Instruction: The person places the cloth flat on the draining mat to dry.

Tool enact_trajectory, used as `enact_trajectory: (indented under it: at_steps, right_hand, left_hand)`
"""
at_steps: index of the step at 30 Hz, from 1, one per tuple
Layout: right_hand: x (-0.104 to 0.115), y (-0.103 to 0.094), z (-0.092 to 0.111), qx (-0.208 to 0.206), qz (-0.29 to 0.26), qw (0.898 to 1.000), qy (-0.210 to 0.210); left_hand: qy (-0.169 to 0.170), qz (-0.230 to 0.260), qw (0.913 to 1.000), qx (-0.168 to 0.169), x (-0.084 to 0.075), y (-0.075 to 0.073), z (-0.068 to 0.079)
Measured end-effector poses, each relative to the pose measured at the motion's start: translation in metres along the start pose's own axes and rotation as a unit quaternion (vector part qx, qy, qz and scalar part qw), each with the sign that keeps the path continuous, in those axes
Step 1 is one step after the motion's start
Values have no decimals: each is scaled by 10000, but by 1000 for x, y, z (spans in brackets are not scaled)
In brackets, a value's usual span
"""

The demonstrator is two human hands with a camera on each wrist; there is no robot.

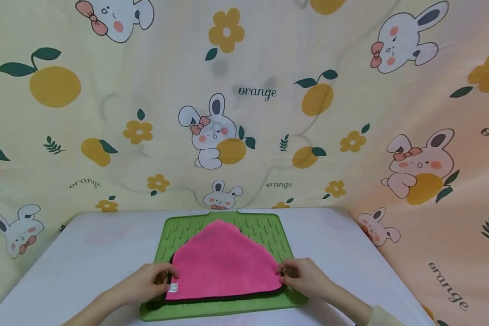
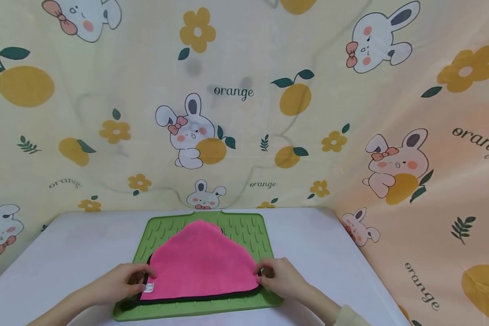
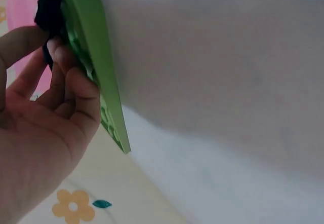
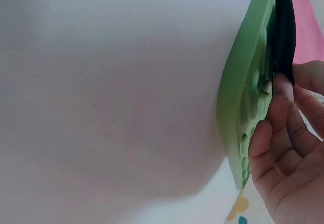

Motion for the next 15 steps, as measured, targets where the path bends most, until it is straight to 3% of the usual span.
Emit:
enact_trajectory:
  at_steps: [8, 15]
  right_hand:
    - [4, 7, 9, 279, -15, 9996, 65]
    - [3, 11, 11, 325, 108, 9994, 31]
  left_hand:
    - [159, 302, 9990, 291, 2, -1, 10]
    - [261, 353, 9986, 304, 2, 0, 12]
Point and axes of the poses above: each hand's wrist, its own z-axis away from the middle knuckle, its own y-axis out of the palm, x = y × z, the point moved 4 cm from there along -z, towards the middle knuckle, and after that the axes turned 1 degree about -y, right-handed, at the moved point
